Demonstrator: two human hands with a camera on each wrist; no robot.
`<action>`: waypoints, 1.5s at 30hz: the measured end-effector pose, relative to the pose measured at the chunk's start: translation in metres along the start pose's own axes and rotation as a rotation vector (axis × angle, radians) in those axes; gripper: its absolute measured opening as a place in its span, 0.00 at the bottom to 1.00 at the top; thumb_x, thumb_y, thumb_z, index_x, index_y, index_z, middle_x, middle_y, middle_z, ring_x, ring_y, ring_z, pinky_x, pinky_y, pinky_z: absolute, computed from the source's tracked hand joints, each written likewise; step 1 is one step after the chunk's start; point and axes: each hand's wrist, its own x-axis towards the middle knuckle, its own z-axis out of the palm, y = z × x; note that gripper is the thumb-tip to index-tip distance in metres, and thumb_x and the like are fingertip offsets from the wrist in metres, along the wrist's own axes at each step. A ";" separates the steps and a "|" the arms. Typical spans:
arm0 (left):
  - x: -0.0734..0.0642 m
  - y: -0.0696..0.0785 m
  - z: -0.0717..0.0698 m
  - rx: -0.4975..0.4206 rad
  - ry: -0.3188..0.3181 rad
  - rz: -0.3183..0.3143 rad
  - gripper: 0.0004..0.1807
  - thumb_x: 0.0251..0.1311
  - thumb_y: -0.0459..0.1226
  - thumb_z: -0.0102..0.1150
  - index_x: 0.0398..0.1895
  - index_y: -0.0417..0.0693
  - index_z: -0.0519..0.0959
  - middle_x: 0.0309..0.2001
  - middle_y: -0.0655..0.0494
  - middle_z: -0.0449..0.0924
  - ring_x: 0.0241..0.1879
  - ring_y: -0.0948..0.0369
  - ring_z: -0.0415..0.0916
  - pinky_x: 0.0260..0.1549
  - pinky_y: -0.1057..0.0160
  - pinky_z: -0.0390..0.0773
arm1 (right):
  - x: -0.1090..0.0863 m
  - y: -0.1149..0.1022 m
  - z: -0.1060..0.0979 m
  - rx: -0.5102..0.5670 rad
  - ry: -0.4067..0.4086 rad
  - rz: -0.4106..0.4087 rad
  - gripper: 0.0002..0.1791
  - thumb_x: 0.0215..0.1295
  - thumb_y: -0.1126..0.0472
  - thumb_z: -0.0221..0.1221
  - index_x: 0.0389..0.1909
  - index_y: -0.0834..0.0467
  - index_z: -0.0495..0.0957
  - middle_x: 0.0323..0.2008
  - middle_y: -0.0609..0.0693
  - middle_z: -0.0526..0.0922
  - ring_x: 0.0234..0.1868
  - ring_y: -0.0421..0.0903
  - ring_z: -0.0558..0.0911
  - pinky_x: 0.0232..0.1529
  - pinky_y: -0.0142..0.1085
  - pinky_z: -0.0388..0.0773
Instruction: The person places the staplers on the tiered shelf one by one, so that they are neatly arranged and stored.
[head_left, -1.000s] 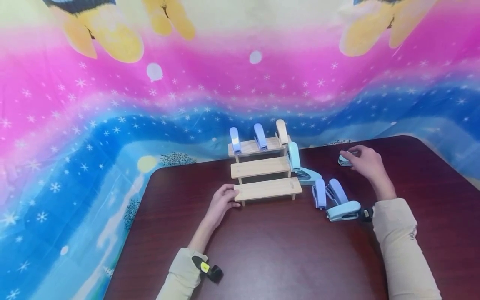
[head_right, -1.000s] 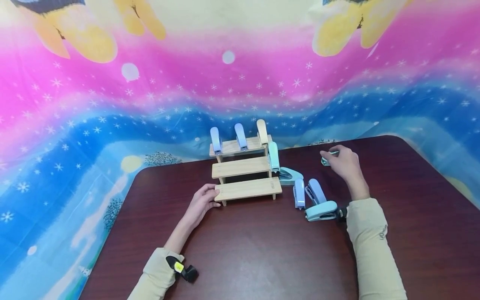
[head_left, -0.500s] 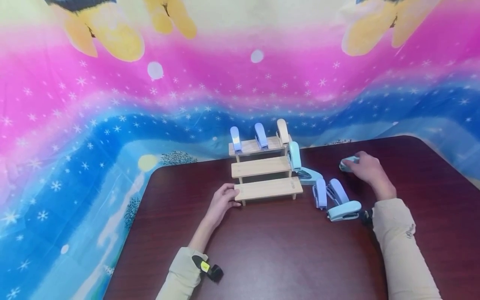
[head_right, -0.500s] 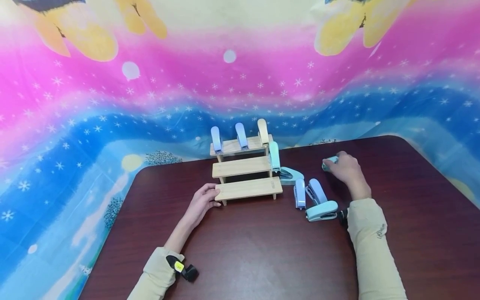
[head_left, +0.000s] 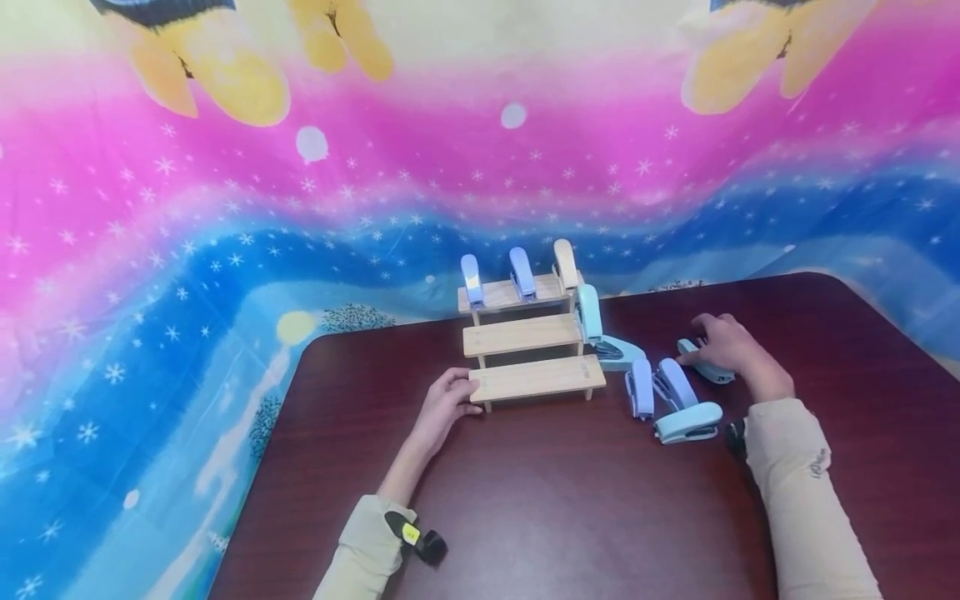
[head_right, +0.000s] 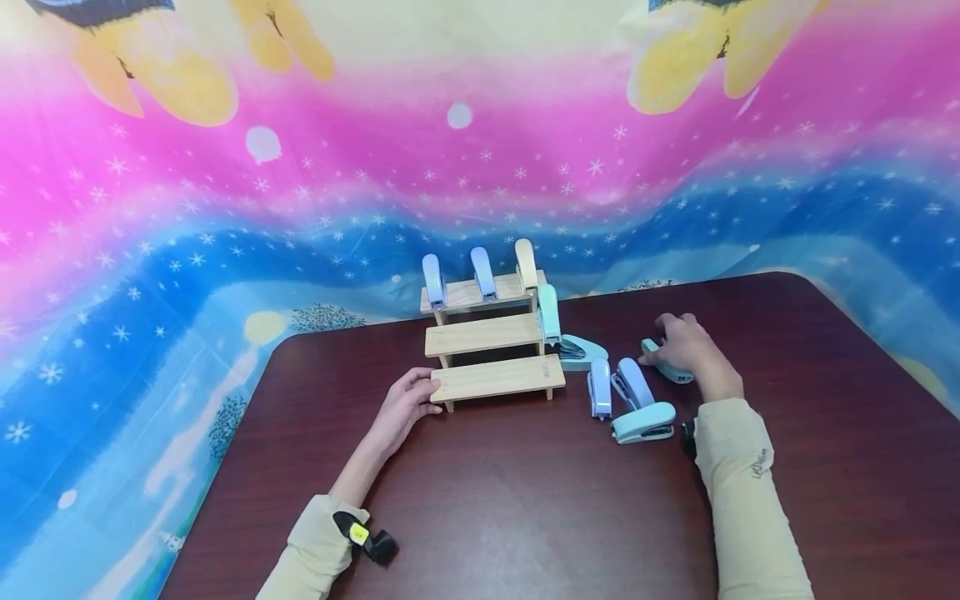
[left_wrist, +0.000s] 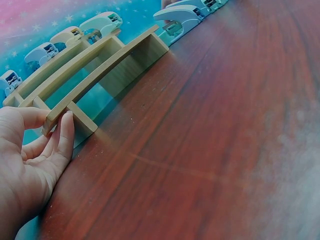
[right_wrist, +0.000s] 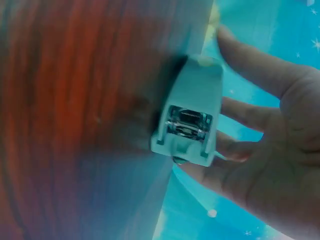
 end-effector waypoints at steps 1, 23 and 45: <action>0.000 0.000 0.000 0.004 -0.003 0.001 0.16 0.70 0.31 0.58 0.57 0.31 0.73 0.40 0.50 0.82 0.39 0.60 0.81 0.34 0.64 0.86 | 0.000 0.000 0.001 -0.003 0.001 -0.005 0.41 0.66 0.62 0.66 0.69 0.81 0.57 0.61 0.81 0.59 0.60 0.76 0.64 0.60 0.71 0.71; -0.002 0.000 0.001 0.006 -0.001 0.003 0.15 0.71 0.30 0.58 0.56 0.30 0.73 0.39 0.51 0.82 0.39 0.61 0.81 0.34 0.64 0.86 | -0.009 -0.002 -0.008 0.025 0.080 0.045 0.38 0.69 0.63 0.62 0.67 0.82 0.56 0.55 0.82 0.68 0.51 0.75 0.75 0.50 0.69 0.79; 0.000 0.001 0.000 0.006 0.004 0.007 0.15 0.71 0.30 0.58 0.56 0.31 0.73 0.39 0.51 0.81 0.39 0.60 0.81 0.34 0.64 0.86 | -0.040 -0.067 -0.054 0.942 0.310 -0.052 0.15 0.72 0.54 0.66 0.53 0.56 0.77 0.46 0.40 0.77 0.43 0.38 0.78 0.37 0.23 0.81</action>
